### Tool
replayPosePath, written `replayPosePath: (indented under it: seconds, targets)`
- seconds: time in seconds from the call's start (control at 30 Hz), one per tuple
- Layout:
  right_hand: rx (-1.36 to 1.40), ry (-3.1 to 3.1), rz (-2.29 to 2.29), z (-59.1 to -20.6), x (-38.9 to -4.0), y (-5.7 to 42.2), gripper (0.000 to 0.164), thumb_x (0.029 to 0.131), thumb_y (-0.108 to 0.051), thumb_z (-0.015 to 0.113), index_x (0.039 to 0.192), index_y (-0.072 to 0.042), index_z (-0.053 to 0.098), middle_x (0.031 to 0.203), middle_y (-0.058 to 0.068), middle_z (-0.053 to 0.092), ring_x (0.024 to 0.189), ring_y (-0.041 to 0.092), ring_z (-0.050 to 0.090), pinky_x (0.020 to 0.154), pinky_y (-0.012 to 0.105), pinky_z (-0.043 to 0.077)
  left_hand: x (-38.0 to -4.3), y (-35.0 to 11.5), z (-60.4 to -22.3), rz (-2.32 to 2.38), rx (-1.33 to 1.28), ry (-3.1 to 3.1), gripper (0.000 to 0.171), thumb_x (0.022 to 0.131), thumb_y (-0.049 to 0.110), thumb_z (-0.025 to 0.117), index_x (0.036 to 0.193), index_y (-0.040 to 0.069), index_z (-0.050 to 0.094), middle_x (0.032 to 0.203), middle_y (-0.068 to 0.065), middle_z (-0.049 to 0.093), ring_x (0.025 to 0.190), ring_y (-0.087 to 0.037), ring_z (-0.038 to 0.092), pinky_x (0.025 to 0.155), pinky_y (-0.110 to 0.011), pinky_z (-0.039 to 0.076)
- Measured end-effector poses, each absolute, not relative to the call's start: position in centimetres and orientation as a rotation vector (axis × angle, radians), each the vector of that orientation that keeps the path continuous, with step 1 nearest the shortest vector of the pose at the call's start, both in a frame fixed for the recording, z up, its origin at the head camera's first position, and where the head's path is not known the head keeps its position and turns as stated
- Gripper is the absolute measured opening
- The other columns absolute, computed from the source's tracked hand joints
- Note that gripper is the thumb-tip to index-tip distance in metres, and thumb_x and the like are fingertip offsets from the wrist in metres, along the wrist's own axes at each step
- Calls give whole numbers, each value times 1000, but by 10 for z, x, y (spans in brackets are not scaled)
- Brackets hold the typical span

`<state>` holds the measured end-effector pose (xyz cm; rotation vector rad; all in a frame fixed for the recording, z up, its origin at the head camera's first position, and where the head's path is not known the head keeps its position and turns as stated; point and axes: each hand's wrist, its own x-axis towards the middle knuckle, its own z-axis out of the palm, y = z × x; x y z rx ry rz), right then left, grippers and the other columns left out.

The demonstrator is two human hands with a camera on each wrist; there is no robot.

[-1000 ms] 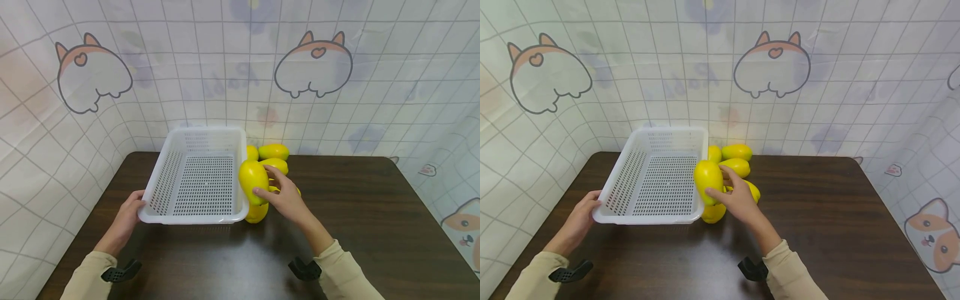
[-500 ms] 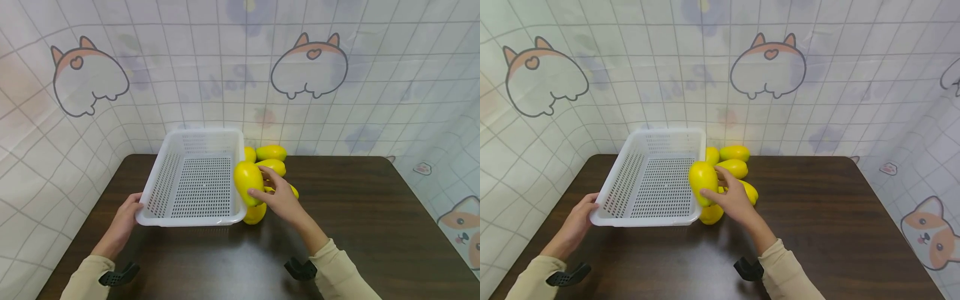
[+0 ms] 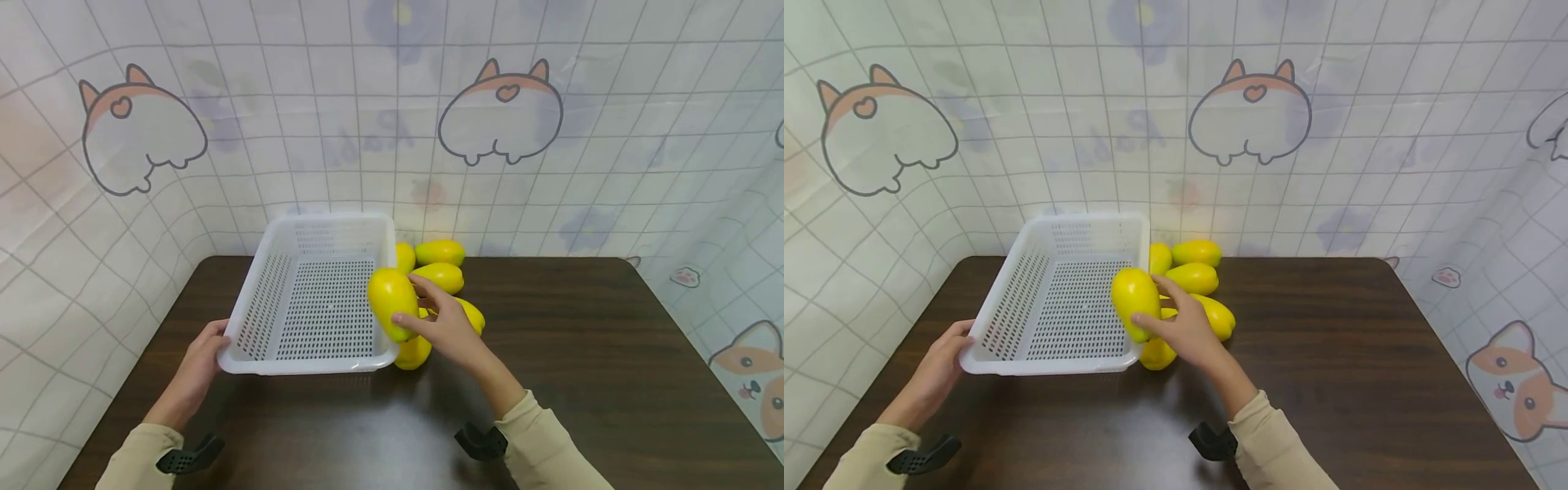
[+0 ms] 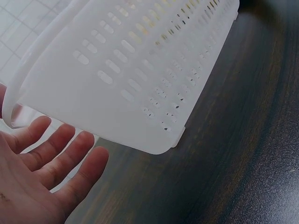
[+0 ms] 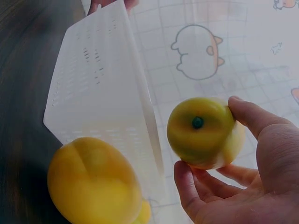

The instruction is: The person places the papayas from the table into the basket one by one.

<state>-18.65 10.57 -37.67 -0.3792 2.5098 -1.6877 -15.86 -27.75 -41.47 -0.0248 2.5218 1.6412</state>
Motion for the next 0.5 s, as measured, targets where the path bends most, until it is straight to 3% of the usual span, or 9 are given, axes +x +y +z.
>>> replayPosePath:
  seconds: [0.1,0.33,0.5]
  targets:
    - [-396,2505,-1693,-376,-187,104,66,77,-49,66,135,-36,37,130,-8,50,114,18,52,88,38,47,-159,-277,-415,1651,-15,2518,43,100,27,18,135,5,26,132,-15,38,100,-4,49,84,-27,40]
    - [-499,2441,-1738,-371,-183,96,65,82,-36,66,139,-27,36,134,-5,49,118,22,51,88,38,48,-159,-279,-416,1672,-13,2517,42,100,26,18,135,4,26,131,-16,38,98,0,49,80,-21,42]
    - [-495,2445,-1747,-382,-188,95,66,80,-41,66,138,-30,36,132,-8,49,116,20,52,87,36,49,-159,-278,-415,1667,-18,2516,42,100,26,18,135,4,27,131,-16,38,98,0,49,81,-24,41]
